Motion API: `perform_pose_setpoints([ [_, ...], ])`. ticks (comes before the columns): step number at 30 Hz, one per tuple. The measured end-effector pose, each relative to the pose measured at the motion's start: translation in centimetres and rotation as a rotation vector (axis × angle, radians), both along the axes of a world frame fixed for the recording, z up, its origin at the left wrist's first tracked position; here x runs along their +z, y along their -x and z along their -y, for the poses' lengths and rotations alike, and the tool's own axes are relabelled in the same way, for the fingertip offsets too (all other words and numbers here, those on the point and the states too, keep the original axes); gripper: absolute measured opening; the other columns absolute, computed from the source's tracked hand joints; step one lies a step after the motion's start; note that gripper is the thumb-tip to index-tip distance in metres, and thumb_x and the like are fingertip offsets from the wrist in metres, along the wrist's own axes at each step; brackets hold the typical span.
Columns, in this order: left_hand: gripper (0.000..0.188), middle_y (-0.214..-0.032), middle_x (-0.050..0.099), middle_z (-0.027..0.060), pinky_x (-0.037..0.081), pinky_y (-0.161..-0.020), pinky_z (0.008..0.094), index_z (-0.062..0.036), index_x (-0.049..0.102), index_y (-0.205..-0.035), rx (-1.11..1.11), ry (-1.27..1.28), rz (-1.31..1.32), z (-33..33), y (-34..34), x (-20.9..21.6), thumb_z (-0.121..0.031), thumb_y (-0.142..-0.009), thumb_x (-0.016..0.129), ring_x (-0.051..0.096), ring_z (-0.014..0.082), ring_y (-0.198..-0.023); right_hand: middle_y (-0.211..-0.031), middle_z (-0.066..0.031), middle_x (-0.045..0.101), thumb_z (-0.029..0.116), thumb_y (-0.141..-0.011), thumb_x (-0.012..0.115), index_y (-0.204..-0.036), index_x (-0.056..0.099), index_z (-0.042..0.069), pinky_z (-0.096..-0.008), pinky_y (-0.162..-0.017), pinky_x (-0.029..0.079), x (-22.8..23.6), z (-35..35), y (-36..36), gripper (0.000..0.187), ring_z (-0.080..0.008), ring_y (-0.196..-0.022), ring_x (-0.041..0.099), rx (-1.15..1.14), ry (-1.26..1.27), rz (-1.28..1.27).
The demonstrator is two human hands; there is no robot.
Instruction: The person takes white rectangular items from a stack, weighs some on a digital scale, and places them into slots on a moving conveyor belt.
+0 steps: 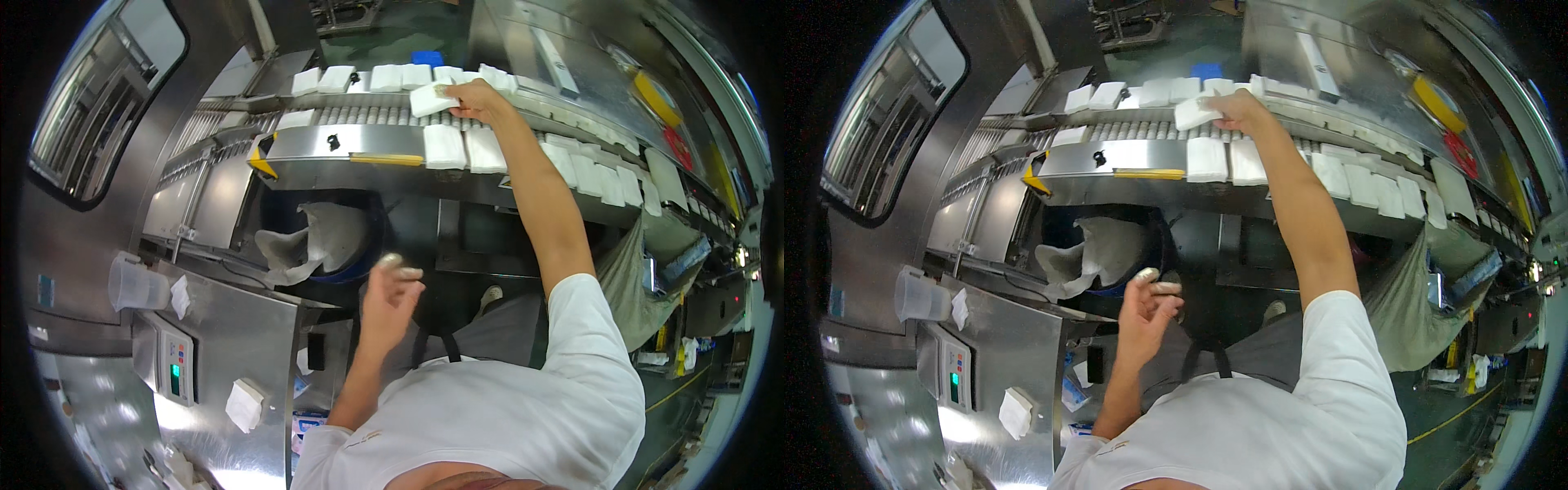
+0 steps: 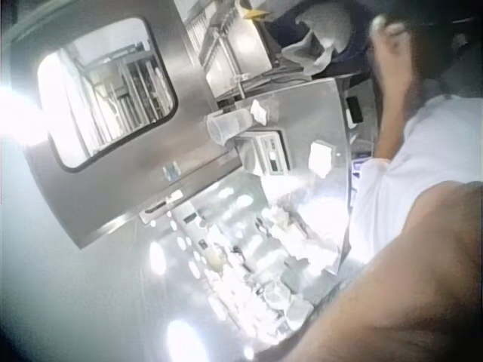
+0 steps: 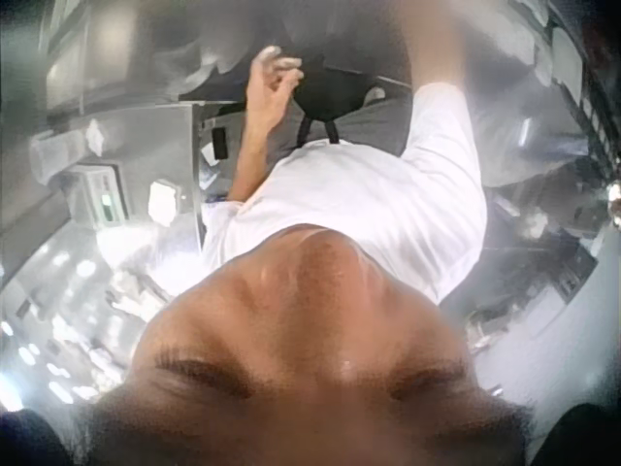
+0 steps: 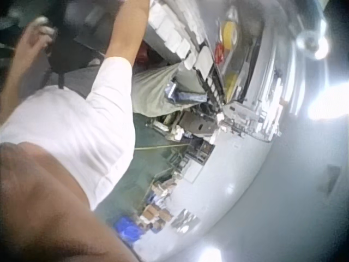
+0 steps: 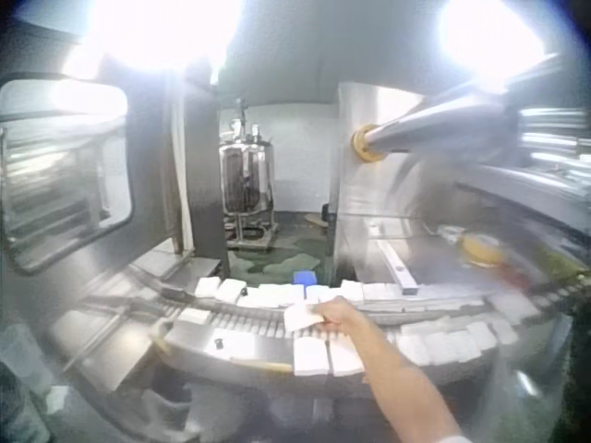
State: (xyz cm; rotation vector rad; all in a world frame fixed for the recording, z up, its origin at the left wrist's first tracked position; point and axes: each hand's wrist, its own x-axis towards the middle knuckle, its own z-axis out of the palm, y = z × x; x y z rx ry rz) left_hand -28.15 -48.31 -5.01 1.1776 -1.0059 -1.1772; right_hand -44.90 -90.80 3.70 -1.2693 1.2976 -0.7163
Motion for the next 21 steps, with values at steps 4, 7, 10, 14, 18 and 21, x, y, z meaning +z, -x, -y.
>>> perform_pose_setpoints([
  [4, 0.046, -0.127, 0.067, 0.0178, 0.056, -0.092, 0.0333, -0.0019, 0.044, -0.142, 0.082, 0.182, -0.107, 4.4, -0.3, 2.2, -0.010, -0.102, 0.066, 0.069, 0.0243, -0.111, -0.102, -0.0098, 0.066, 0.023, -0.097, 0.074, -0.111, 0.067, -0.003, -0.0360, -0.084, 0.064, 1.6, -5.1, 1.7, 0.030, -0.0188, -0.097, 0.067, 0.201, 0.183, 0.172],
  [7, 0.053, -0.134, 0.064, 0.0187, 0.054, -0.104, 0.0397, 0.0004, 0.042, -0.145, 0.159, 0.184, -0.218, 8.2, -0.7, 4.0, -0.023, -0.104, 0.066, 0.064, 0.0287, -0.125, -0.106, -0.0071, 0.069, 0.017, -0.097, 0.071, -0.117, 0.066, 0.000, -0.0315, -0.081, 0.061, 2.4, -11.2, 2.0, 0.027, -0.0135, -0.095, 0.066, 0.532, 0.252, 0.262],
  [10, 0.059, -0.142, 0.057, 0.0193, 0.052, -0.107, 0.0409, 0.0054, 0.037, -0.148, 0.138, 0.174, -0.382, 10.1, -1.5, 4.3, -0.015, -0.102, 0.068, 0.061, 0.0265, -0.129, -0.109, -0.0058, 0.069, 0.013, -0.095, 0.071, -0.120, 0.065, 0.001, -0.0298, -0.085, 0.056, 2.2, -16.4, 0.5, 0.029, -0.0123, -0.099, 0.064, 0.707, 0.266, 0.192],
  [14, 0.047, -0.122, 0.069, 0.0122, 0.056, -0.095, 0.0323, 0.0042, 0.053, -0.136, 0.190, 0.131, -0.336, 11.2, 0.4, 4.5, -0.006, -0.096, 0.075, 0.068, 0.0188, -0.111, -0.103, -0.0043, 0.068, 0.013, -0.090, 0.071, -0.116, 0.064, 0.000, -0.0320, -0.088, 0.053, 3.1, -19.5, 2.5, 0.029, -0.0124, -0.098, 0.062, 0.730, 0.431, -0.070],
  [18, 0.047, -0.124, 0.067, 0.0114, 0.057, -0.093, 0.0314, 0.0023, 0.054, -0.136, 0.240, 0.037, -0.374, 9.3, -0.2, 4.2, -0.002, -0.094, 0.075, 0.068, 0.0179, -0.108, -0.101, -0.0040, 0.072, 0.035, -0.103, 0.061, -0.124, 0.069, 0.002, -0.0320, -0.073, 0.056, 3.1, -12.6, 4.5, 0.039, -0.0138, -0.087, 0.068, 0.447, 0.317, -0.125],
  [21, 0.050, -0.124, 0.066, 0.0115, 0.057, -0.093, 0.0324, 0.0007, 0.053, -0.139, 0.208, -0.004, -0.366, 7.3, 0.0, 4.5, -0.002, -0.094, 0.075, 0.068, 0.0186, -0.109, -0.076, -0.0179, 0.074, 0.053, -0.096, 0.059, -0.082, 0.079, 0.001, -0.0456, -0.073, 0.056, -2.0, 0.3, 10.2, 0.057, -0.0318, -0.071, 0.071, 0.233, 0.521, -0.965],
])
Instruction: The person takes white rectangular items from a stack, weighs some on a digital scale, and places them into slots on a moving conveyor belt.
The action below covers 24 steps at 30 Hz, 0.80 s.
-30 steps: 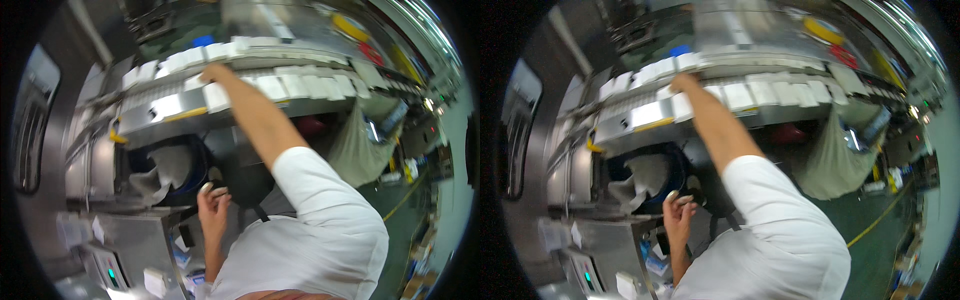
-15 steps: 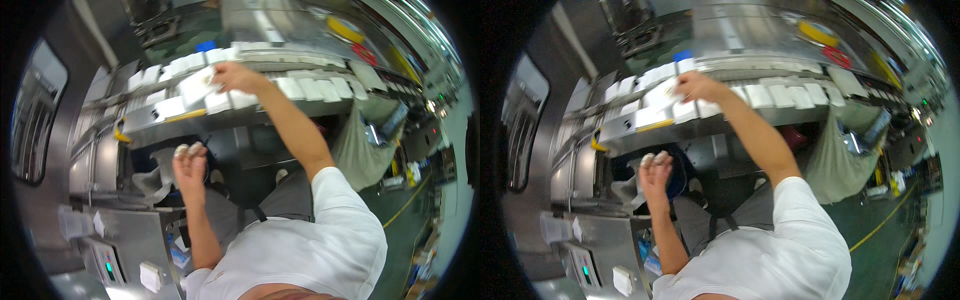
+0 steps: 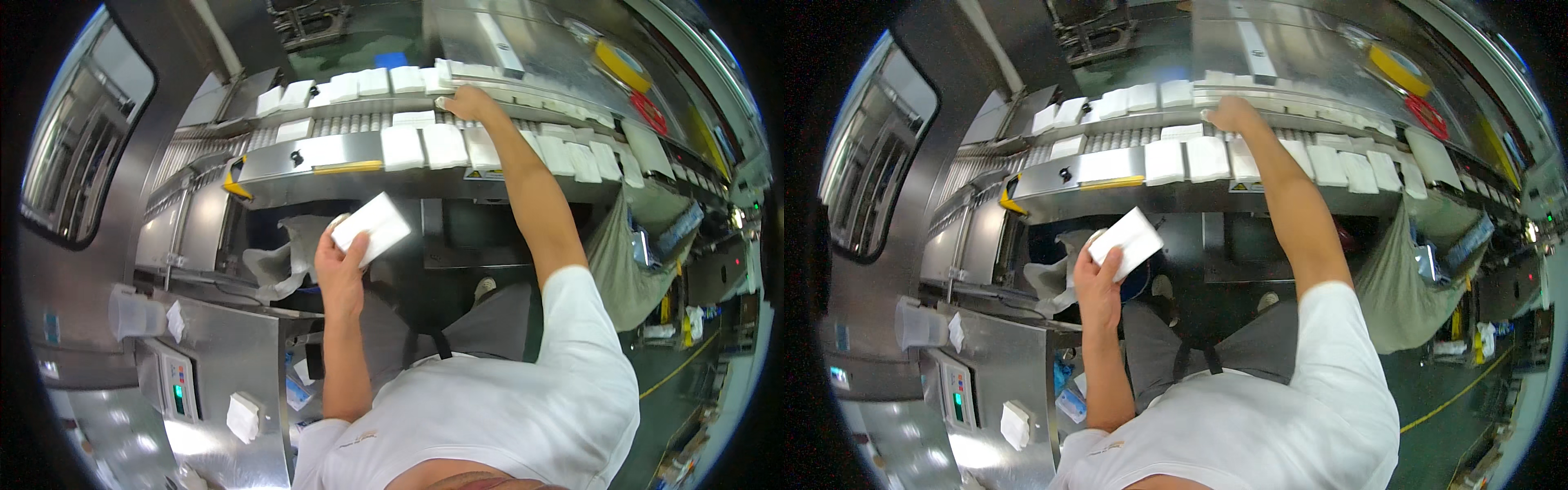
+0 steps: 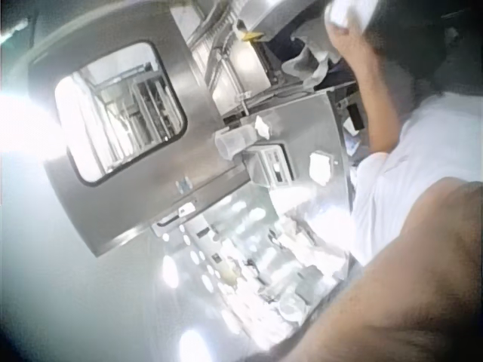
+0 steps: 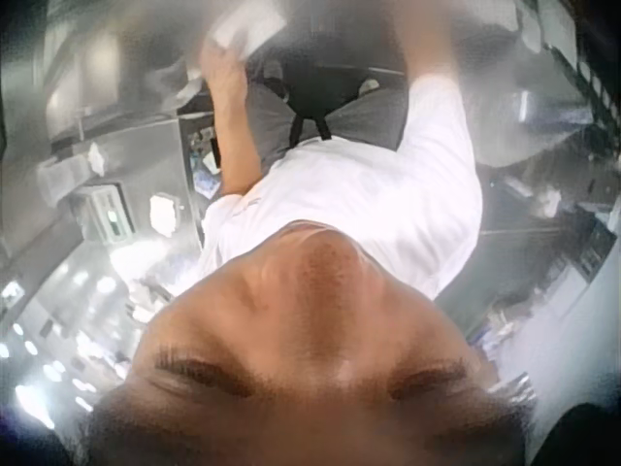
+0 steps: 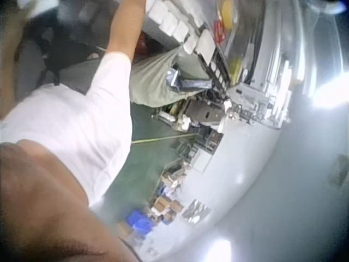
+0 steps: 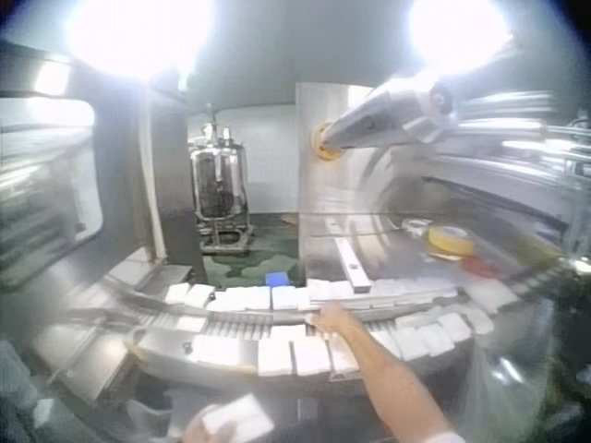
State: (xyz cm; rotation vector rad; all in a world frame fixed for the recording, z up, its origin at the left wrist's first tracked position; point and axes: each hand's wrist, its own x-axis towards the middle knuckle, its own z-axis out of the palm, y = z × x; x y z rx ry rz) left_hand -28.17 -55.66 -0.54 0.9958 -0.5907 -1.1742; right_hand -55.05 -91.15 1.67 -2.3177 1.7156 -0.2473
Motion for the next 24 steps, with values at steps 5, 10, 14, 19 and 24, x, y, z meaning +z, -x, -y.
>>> perform_pose_setpoints([
  [5, 0.052, -0.127, 0.065, 0.0137, 0.056, -0.096, 0.0326, 0.0027, 0.051, -0.141, 0.022, 0.017, 0.047, -2.3, -0.3, -1.7, -0.002, -0.094, 0.075, 0.067, 0.0194, -0.112, -0.095, -0.0176, 0.074, 0.054, -0.084, 0.069, -0.094, 0.077, 0.005, -0.0474, -0.074, 0.055, -4.0, 4.8, 2.7, 0.051, -0.0300, -0.079, 0.068, -0.082, -0.236, -0.159],
  [10, 0.051, -0.125, 0.067, 0.0155, 0.059, -0.095, 0.0340, 0.0030, 0.051, -0.140, 0.058, -0.022, 0.061, -3.8, -1.0, -2.2, -0.005, -0.095, 0.075, 0.069, 0.0213, -0.110, -0.112, -0.0178, 0.074, 0.050, -0.080, 0.083, -0.114, 0.073, 0.000, -0.0414, -0.085, 0.059, -2.8, 4.7, 2.2, 0.061, -0.0294, -0.092, 0.071, -0.317, -0.439, 0.224],
  [14, 0.050, -0.125, 0.067, 0.0154, 0.056, -0.099, 0.0351, 0.0035, 0.051, -0.140, 0.061, 0.001, 0.072, -4.7, -1.9, -3.0, -0.002, -0.095, 0.073, 0.068, 0.0210, -0.112, -0.124, -0.0153, 0.071, 0.036, -0.090, 0.081, -0.132, 0.065, 0.001, -0.0324, -0.087, 0.061, -0.3, 2.8, 3.5, 0.057, -0.0232, -0.101, 0.071, -0.281, -0.438, 0.722],
  [19, 0.054, -0.125, 0.066, 0.0134, 0.053, -0.101, 0.0323, 0.0023, 0.051, -0.141, -0.020, -0.073, 0.028, -4.4, -1.2, -2.2, -0.004, -0.093, 0.077, 0.066, 0.0188, -0.113, -0.127, -0.0111, 0.070, 0.026, -0.095, 0.076, -0.127, 0.068, -0.001, -0.0341, -0.091, 0.061, 2.4, 0.1, -1.5, 0.042, -0.0204, -0.110, 0.070, -0.127, -0.537, 0.929],
  [24, 0.057, -0.127, 0.066, 0.0142, 0.052, -0.102, 0.0321, 0.0020, 0.050, -0.141, -0.050, -0.067, 0.061, -4.7, -0.9, -1.0, -0.006, -0.093, 0.078, 0.065, 0.0194, -0.115, -0.116, -0.0139, 0.068, 0.030, -0.091, 0.081, -0.125, 0.067, -0.003, -0.0405, -0.078, 0.067, -2.1, 2.2, -8.8, 0.049, -0.0294, -0.096, 0.071, -0.118, -0.627, 1.027],
])
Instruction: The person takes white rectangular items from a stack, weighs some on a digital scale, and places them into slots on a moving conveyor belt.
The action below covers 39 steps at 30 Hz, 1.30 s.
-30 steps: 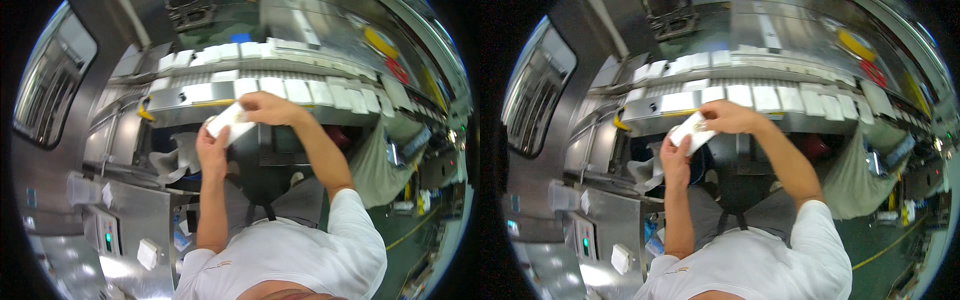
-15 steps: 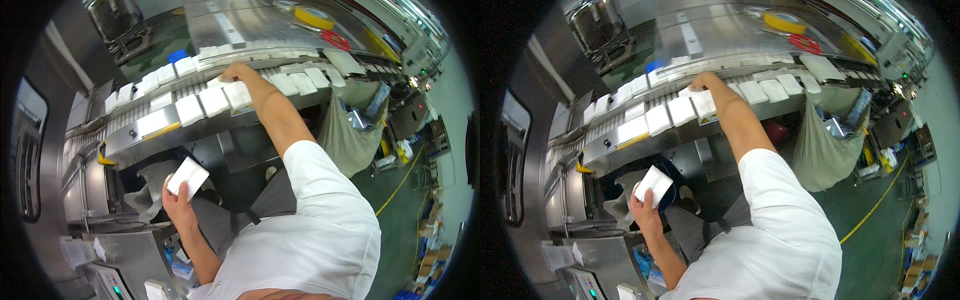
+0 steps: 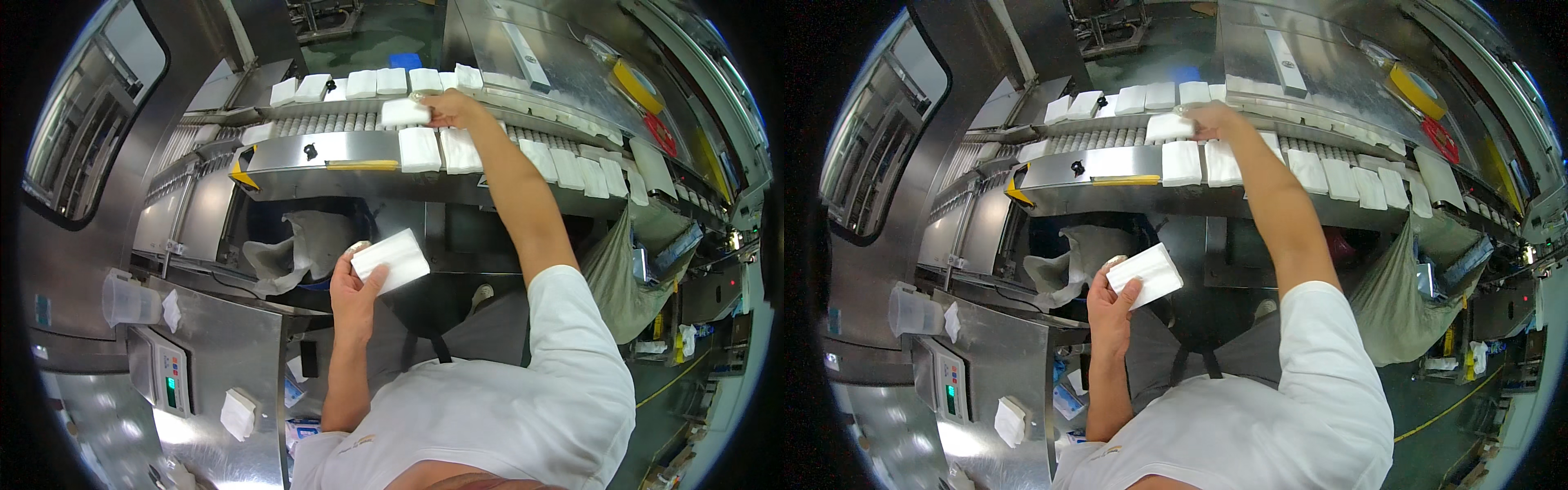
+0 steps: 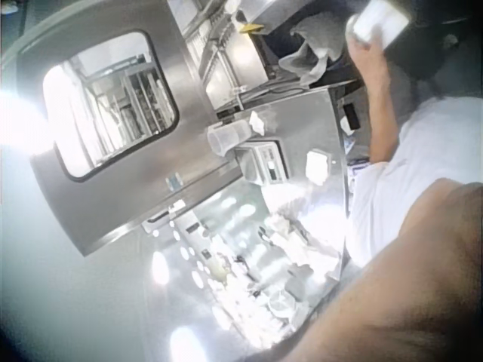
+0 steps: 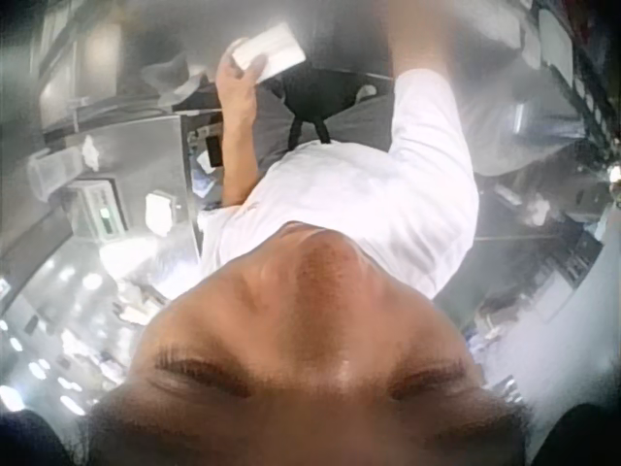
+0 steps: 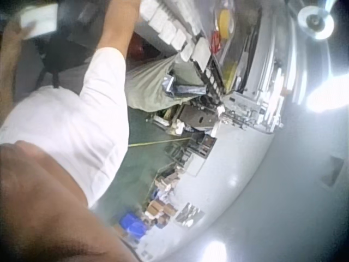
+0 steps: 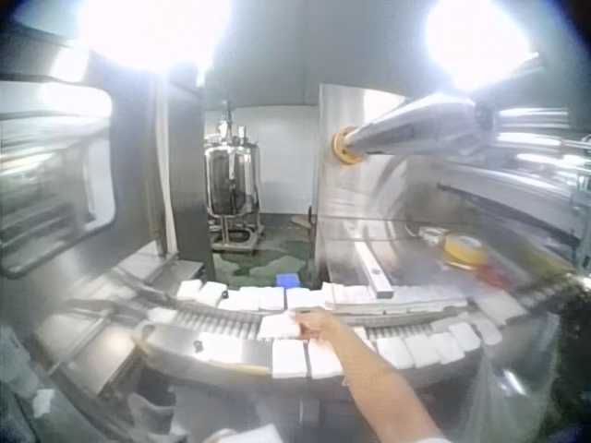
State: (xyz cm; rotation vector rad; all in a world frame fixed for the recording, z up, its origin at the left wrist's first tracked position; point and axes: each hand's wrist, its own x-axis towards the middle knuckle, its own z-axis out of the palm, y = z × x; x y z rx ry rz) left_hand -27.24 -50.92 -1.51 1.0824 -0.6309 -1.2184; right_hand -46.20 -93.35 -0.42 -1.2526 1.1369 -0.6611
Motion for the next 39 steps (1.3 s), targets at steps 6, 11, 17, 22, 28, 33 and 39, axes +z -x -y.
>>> perform_pose_setpoints([
  [6, 0.056, -0.127, 0.066, 0.0136, 0.052, -0.101, 0.0319, 0.0018, 0.050, -0.141, -0.002, 0.046, 0.003, 0.7, -0.2, -0.1, -0.006, -0.093, 0.078, 0.066, 0.0183, -0.113, -0.081, -0.0177, 0.074, 0.029, -0.098, 0.066, -0.103, 0.069, -0.003, -0.0376, -0.069, 0.058, 2.3, -5.0, 4.4, 0.033, -0.0215, -0.076, 0.074, -0.225, 0.751, -0.718],
  [11, 0.052, -0.125, 0.066, 0.0120, 0.052, -0.101, 0.0318, 0.0027, 0.053, -0.140, -0.043, 0.113, 0.051, 4.5, 1.0, -0.2, -0.005, -0.094, 0.077, 0.065, 0.0176, -0.113, -0.113, -0.0123, 0.070, 0.020, -0.101, 0.062, -0.133, 0.060, -0.002, -0.0350, -0.083, 0.059, 5.7, -19.7, 5.4, 0.038, -0.0192, -0.099, 0.069, 0.329, 0.220, 0.011],
  [17, 0.055, -0.128, 0.066, 0.0175, 0.056, -0.096, 0.0319, 0.0049, 0.047, -0.144, -0.102, 0.239, 0.206, 7.7, 3.9, 2.8, -0.009, -0.098, 0.073, 0.067, 0.0207, -0.112, -0.117, -0.0090, 0.069, 0.006, -0.093, 0.071, -0.131, 0.059, -0.003, -0.0301, -0.094, 0.052, 3.9, -24.9, 5.6, 0.040, -0.0128, -0.105, 0.064, 0.438, 0.147, 0.267],
  [22, 0.055, -0.126, 0.063, 0.0168, 0.053, -0.097, 0.0326, 0.0050, 0.041, -0.145, -0.068, 0.205, 0.269, 8.9, 3.5, 2.7, 0.000, -0.098, 0.069, 0.063, 0.0196, -0.113, -0.097, -0.0008, 0.069, 0.017, -0.095, 0.073, -0.118, 0.068, 0.002, -0.0255, -0.073, 0.049, 4.7, -24.3, 5.9, 0.028, -0.0076, -0.086, 0.060, 0.334, 0.214, 0.093],
  [28, 0.052, -0.134, 0.061, 0.0205, 0.058, -0.095, 0.0339, -0.0007, 0.037, -0.146, -0.156, 0.228, 0.139, 5.6, 3.3, 1.1, -0.011, -0.104, 0.064, 0.066, 0.0259, -0.118, -0.108, -0.0055, 0.072, 0.021, -0.099, 0.070, -0.118, 0.069, 0.000, -0.0337, -0.089, 0.060, 5.4, -14.2, 10.4, 0.029, -0.0159, -0.096, 0.070, -0.032, 0.236, 0.115],
  [33, 0.054, -0.133, 0.061, 0.0222, 0.059, -0.095, 0.0347, 0.0014, 0.035, -0.147, -0.181, 0.128, 0.141, 1.9, 3.0, -0.3, -0.008, -0.103, 0.065, 0.066, 0.0260, -0.119, -0.105, -0.0092, 0.073, 0.027, -0.102, 0.064, -0.113, 0.071, 0.000, -0.0384, -0.092, 0.061, 1.8, -1.6, 10.2, 0.030, -0.0212, -0.095, 0.072, -0.061, 0.118, 0.003],
  [39, 0.055, -0.130, 0.064, 0.0199, 0.057, -0.092, 0.0322, -0.0010, 0.036, -0.147, -0.144, 0.058, 0.119, -2.1, 1.2, -0.5, 0.000, -0.100, 0.064, 0.067, 0.0222, -0.113, -0.081, -0.0145, 0.073, 0.032, -0.098, 0.062, -0.096, 0.074, 0.003, -0.0413, -0.075, 0.058, 2.1, -2.1, 14.6, 0.032, -0.0234, -0.078, 0.073, -0.048, 0.823, -1.234],
])
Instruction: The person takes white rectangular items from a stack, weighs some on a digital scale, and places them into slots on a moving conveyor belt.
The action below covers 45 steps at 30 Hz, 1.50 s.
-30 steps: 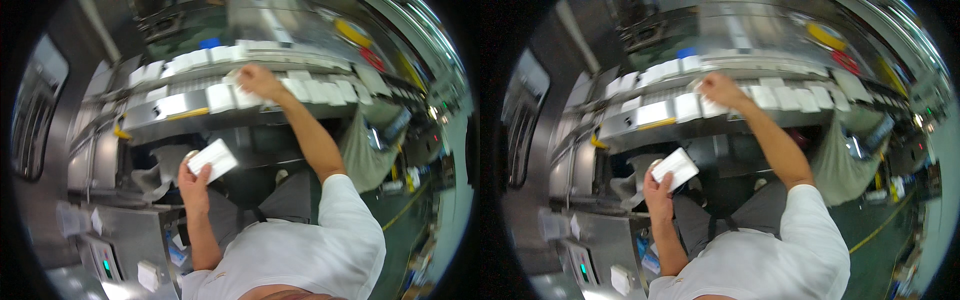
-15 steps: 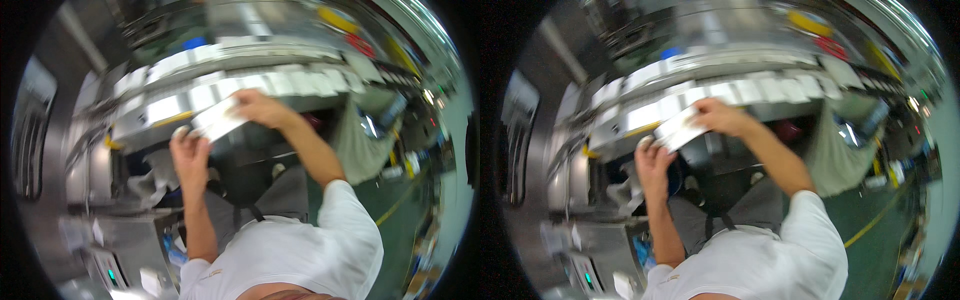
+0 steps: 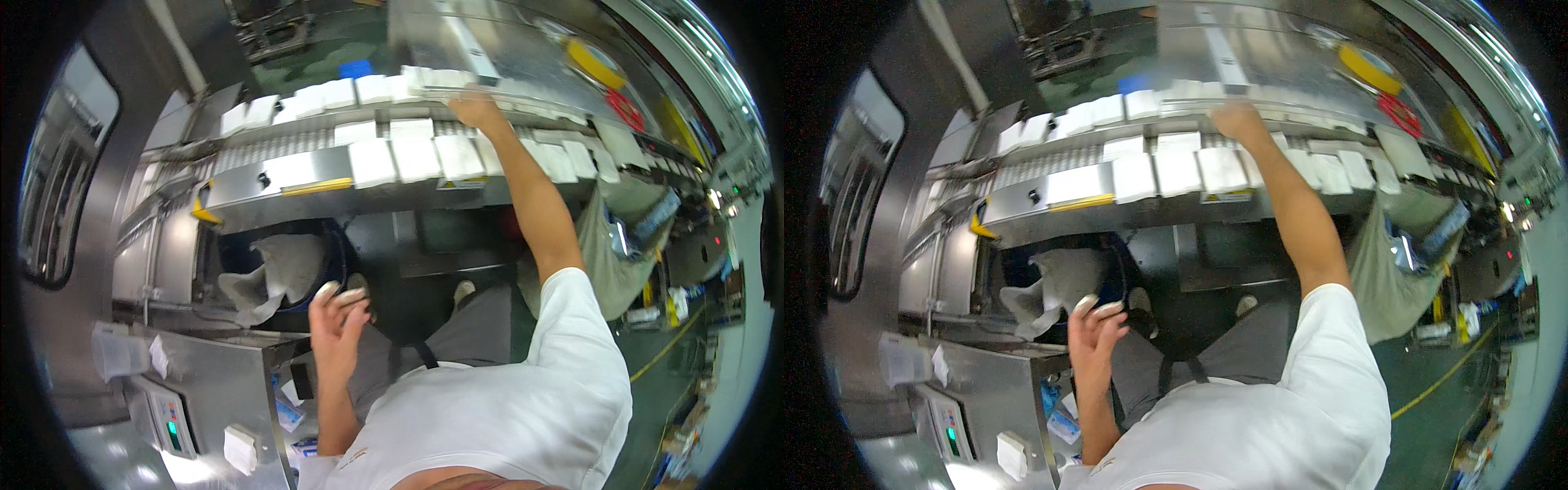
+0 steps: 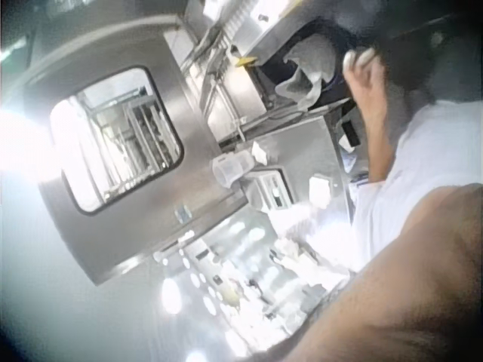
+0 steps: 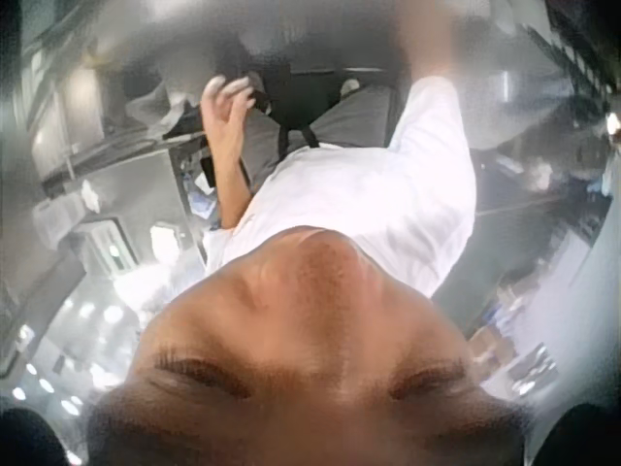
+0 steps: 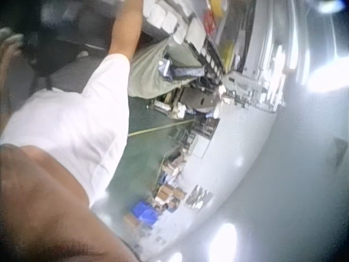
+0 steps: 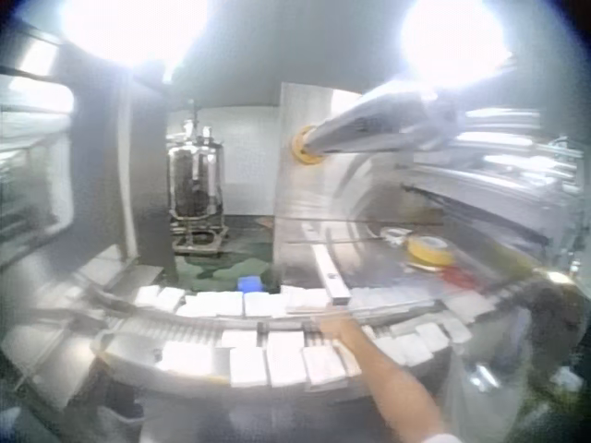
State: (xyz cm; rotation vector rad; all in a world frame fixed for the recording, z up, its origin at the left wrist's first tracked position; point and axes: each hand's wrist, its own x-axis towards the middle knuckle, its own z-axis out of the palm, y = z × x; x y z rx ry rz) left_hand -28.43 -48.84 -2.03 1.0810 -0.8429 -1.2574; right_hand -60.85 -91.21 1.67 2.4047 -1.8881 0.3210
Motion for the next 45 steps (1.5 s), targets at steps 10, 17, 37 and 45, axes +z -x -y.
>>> perform_pose_setpoints([
  [10, 0.051, -0.123, 0.067, 0.0188, 0.058, -0.089, 0.0292, -0.0006, 0.040, -0.146, -0.059, -0.058, 0.109, -5.5, 2.0, -0.7, -0.002, -0.101, 0.063, 0.069, 0.0201, -0.106, -0.096, -0.0131, 0.074, 0.013, -0.101, 0.058, -0.118, 0.065, -0.003, -0.0303, -0.068, 0.060, 1.7, -24.7, -5.2, 0.025, -0.0155, -0.078, 0.073, 0.319, -0.621, 0.973],
  [17, 0.052, -0.122, 0.067, 0.0193, 0.058, -0.088, 0.0289, 0.0013, 0.042, -0.147, 0.046, -0.052, 0.260, -9.2, 1.2, 1.9, -0.006, -0.101, 0.063, 0.069, 0.0212, -0.104, -0.089, -0.0153, 0.075, 0.026, -0.102, 0.063, -0.108, 0.067, -0.008, -0.0340, -0.063, 0.061, -4.7, -28.0, -14.5, 0.035, -0.0190, -0.075, 0.076, 0.579, -0.902, 1.090],
  [37, 0.034, -0.119, 0.071, 0.0147, 0.055, -0.091, 0.0341, -0.0025, 0.059, -0.131, 1.297, -0.446, 1.095, -30.2, -17.1, 2.0, -0.014, -0.101, 0.067, 0.071, 0.0233, -0.103, -0.106, -0.0120, 0.071, 0.034, -0.112, 0.048, -0.124, 0.063, 0.000, -0.0308, -0.078, 0.061, -9.1, -34.0, -29.4, 0.039, -0.0175, -0.087, 0.073, 0.836, -1.189, 0.881],
  [45, 0.042, -0.120, 0.068, 0.0187, 0.058, -0.083, 0.0350, -0.0003, 0.055, -0.135, 1.062, -0.412, 0.528, -25.5, -14.3, 1.9, -0.008, -0.097, 0.070, 0.071, 0.0243, -0.102, -0.118, -0.0144, 0.069, 0.033, -0.111, 0.052, -0.135, 0.057, -0.003, -0.0337, -0.089, 0.060, -8.0, -44.3, -33.6, 0.044, -0.0217, -0.101, 0.072, 0.774, -1.651, 0.932],
])
